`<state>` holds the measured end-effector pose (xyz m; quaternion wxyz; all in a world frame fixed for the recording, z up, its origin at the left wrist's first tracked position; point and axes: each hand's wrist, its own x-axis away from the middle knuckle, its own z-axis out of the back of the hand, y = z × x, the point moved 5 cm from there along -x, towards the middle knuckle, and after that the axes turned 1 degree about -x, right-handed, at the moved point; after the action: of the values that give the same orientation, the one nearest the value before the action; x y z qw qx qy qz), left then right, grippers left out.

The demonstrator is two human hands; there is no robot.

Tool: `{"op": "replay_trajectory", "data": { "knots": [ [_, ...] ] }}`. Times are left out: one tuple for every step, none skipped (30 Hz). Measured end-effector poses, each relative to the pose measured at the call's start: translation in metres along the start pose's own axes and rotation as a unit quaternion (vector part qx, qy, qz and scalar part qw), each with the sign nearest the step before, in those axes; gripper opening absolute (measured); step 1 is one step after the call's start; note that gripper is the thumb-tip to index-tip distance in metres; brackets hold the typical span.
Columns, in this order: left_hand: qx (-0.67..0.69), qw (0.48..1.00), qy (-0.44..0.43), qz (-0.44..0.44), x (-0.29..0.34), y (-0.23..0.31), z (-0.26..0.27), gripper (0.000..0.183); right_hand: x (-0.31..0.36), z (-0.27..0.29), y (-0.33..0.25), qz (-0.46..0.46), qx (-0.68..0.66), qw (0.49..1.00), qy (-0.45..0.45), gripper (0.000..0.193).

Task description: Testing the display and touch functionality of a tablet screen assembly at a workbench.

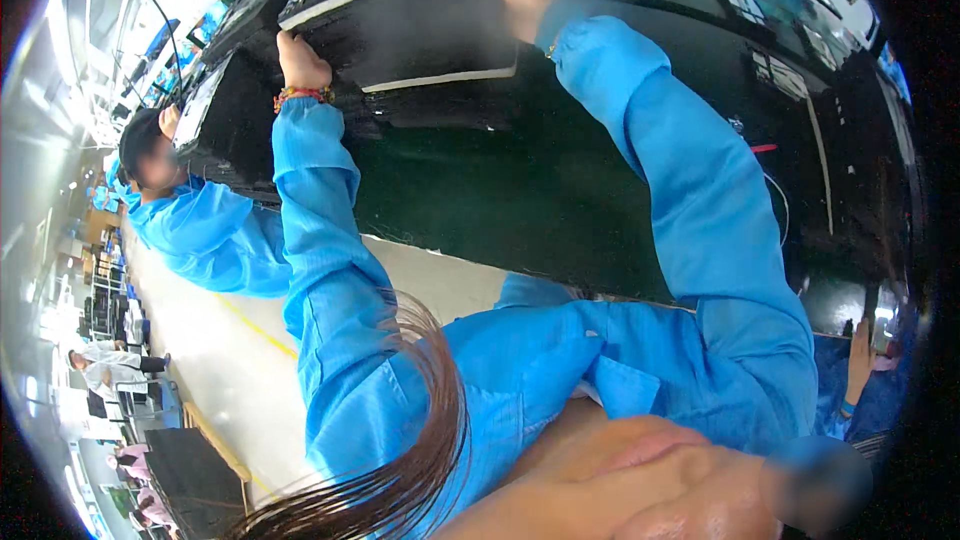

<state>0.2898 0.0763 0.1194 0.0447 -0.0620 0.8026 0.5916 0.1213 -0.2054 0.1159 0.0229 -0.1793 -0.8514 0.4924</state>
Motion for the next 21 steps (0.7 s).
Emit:
{"op": "replay_trajectory", "data": {
  "knots": [
    [0.049,0.999,-0.007,-0.024,0.009,0.004,-0.013,0.022,-0.013,0.005,0.012,0.003,0.037,0.999,-0.017,0.049],
    [0.097,0.994,-0.013,-0.047,0.011,0.006,-0.017,0.024,-0.027,0.011,0.022,0.006,0.074,0.997,-0.033,0.051],
    [0.103,0.995,-0.009,0.009,0.001,-0.003,0.001,0.016,-0.038,0.016,0.028,-0.004,0.096,0.993,-0.07,0.054],
    [0.104,0.995,-0.004,0.01,-0.011,-0.006,0.018,0.016,-0.038,0.012,0.029,-0.007,0.097,0.993,-0.073,0.054],
    [0.084,0.996,-0.017,0.017,-0.02,-0.007,0.028,0.021,-0.038,0.01,0.025,-0.005,0.167,0.985,-0.045,0.052],
    [0.064,0.997,-0.031,0.024,-0.028,-0.011,0.035,0.027,-0.037,0.008,0.021,-0.002,0.235,0.972,-0.017,0.051],
    [0.064,0.997,-0.031,0.028,-0.025,-0.011,0.033,0.027,-0.044,0.012,0.02,-0.014,0.213,0.977,0.004,0.047],
    [0.106,0.993,-0.039,0.021,-0.016,-0.002,0.024,0.025,-0.04,0.01,0.011,-0.016,0.215,0.977,0.007,0.047],
    [0.148,0.988,-0.048,0.014,-0.007,0.007,0.015,0.025,-0.036,0.003,0.002,-0.026,0.101,0.993,-0.049,0.042],
    [0.189,0.98,-0.057,0.005,-0.002,0.012,0.009,0.027,-0.03,-0.004,-0.007,-0.032,-0.015,0.994,-0.103,0.042],
    [0.168,0.983,-0.073,0.007,-0.017,0.017,0.017,0.034,-0.03,-0.007,-0.009,-0.003,0.01,0.996,-0.092,0.055],
    [0.168,0.983,-0.075,0.009,-0.021,0.018,0.015,0.034,-0.036,-0.005,-0.004,-0.002,0.01,0.996,-0.089,0.055],
    [0.067,0.995,-0.069,0.019,-0.011,0.025,-0.005,0.036,-0.046,0.007,-0.003,0.084,0.074,0.99,-0.087,0.058],
    [-0.03,0.998,-0.049,0.023,-0.005,0.03,-0.004,0.038,-0.033,-0.011,-0.014,0.163,0.142,0.971,-0.098,0.061],
    [-0.03,0.998,-0.042,0.043,-0.027,0.025,0.011,0.022,-0.03,-0.02,-0.019,0.053,0.201,0.976,-0.059,0.063],
    [-0.026,0.998,-0.034,0.037,-0.049,0.02,0.035,0.022,-0.031,-0.027,-0.017,0.055,0.203,0.975,-0.069,0.063],
    [-0.243,0.96,-0.028,-0.139,-0.071,0.025,0.052,0.022,-0.039,-0.031,-0.019,0.122,0.303,0.943,-0.072,0.061],
    [-0.442,0.844,-0.025,-0.301,-0.075,0.031,0.048,0.035,-0.049,-0.03,-0.019,0.187,0.397,0.896,-0.066,0.059],
    [-0.443,0.844,-0.029,-0.302,-0.072,0.034,0.041,0.035,-0.045,-0.035,-0.024,0.26,0.421,0.866,-0.074,0.055],
    [-0.473,0.839,-0.022,-0.269,-0.07,0.035,0.038,0.047,-0.043,-0.035,-0.024,0.26,0.42,0.866,-0.072,0.055],
    [-0.501,0.833,-0.014,-0.236,-0.068,0.036,0.036,0.06,-0.041,-0.032,-0.024,0.245,0.34,0.905,-0.068,0.053]
  ]
}}
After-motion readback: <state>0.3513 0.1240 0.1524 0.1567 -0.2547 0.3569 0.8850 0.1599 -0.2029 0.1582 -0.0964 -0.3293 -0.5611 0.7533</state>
